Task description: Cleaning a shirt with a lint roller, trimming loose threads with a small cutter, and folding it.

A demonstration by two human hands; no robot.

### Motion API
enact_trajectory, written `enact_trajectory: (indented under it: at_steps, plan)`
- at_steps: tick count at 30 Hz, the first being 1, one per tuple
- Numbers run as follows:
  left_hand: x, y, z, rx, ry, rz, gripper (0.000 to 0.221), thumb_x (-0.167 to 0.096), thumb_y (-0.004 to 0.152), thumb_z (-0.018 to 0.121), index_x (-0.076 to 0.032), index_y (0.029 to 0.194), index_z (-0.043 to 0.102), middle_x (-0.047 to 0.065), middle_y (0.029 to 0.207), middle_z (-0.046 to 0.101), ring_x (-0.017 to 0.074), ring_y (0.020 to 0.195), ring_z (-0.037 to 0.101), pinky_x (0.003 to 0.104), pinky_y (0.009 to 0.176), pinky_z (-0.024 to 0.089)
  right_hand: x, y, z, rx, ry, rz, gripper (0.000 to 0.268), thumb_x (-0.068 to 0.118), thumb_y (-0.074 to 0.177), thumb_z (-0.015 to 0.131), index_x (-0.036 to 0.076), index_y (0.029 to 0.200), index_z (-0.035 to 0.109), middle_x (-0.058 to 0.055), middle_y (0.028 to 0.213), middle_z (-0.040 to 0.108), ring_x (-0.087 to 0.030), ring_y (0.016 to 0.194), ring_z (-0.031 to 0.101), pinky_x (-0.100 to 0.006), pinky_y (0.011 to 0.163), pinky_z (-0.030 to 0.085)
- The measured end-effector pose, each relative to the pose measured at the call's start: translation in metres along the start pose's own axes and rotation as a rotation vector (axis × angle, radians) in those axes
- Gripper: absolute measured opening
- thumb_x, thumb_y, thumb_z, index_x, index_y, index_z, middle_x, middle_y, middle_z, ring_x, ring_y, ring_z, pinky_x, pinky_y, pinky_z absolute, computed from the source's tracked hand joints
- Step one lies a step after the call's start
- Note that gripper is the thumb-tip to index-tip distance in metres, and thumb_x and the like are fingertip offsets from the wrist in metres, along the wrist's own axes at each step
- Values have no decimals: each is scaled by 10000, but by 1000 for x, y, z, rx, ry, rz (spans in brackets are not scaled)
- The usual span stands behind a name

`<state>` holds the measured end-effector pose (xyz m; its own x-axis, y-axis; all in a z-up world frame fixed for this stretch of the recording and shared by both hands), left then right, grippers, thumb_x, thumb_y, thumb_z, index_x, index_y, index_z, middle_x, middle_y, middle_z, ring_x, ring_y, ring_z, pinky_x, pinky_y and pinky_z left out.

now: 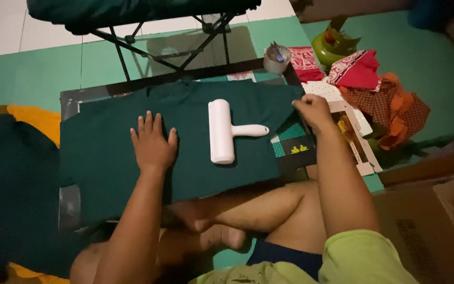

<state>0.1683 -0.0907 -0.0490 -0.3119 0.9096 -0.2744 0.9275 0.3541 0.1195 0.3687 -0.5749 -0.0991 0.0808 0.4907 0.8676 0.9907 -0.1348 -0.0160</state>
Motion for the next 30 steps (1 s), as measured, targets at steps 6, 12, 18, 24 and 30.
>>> enact_trajectory:
  at_steps: [6, 12, 18, 24, 30]
  plan:
    - [3, 3, 6, -16, 7, 16, 653, -511, 1070, 417, -96, 1571, 471, 147, 1676, 373, 348, 1570, 288, 619, 1267, 188, -4, 5, 22, 107, 598, 140, 212, 96, 861, 775, 93, 933, 576, -17, 713, 570, -136, 605, 601, -238, 505, 490]
    - [0, 1, 0, -15, -17, 14, 645, -495, 1065, 443, -85, 1561, 487, 164, 1664, 392, 366, 1562, 298, 624, 1254, 191, 29, -9, 6, 94, 332, 76, 618, 131, 833, 832, 23, 1375, 556, -25, 853, 656, -88, 613, 603, -215, 517, 519]
    - [3, 1, 3, -39, -6, 21, 638, -489, 1058, 465, -92, 1556, 504, 161, 1660, 410, 360, 1556, 315, 618, 1252, 203, -9, 22, -3, 43, -521, 12, 507, 387, 779, 856, 54, 1150, 761, -164, 1122, 757, -362, 1163, 679, -487, 947, 559]
    - [-4, -1, -10, -18, -75, 15, 624, -488, 1078, 425, -89, 1552, 502, 181, 1646, 419, 370, 1550, 318, 618, 1243, 192, -63, 75, -17, -26, -189, 114, 215, 387, 773, 768, 201, 881, 774, -21, 716, 681, -199, 712, 724, -353, 518, 544]
    - [3, 1, 3, -15, 1, 21, 650, -498, 1058, 435, -92, 1561, 495, 168, 1666, 407, 364, 1561, 315, 609, 1258, 207, 23, 1, -4, 196, 199, 132, 463, 371, 824, 899, 66, 1115, 707, -116, 917, 719, -224, 817, 720, -342, 605, 593]
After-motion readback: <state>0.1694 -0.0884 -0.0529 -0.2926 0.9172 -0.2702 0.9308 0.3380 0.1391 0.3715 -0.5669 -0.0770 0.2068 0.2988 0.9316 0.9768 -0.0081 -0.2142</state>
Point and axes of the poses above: each hand's wrist, its own y-axis towards the middle knuckle, its own z-axis out of the palm, x = y × z, the point moved 10 cm from there along y, towards the middle knuckle
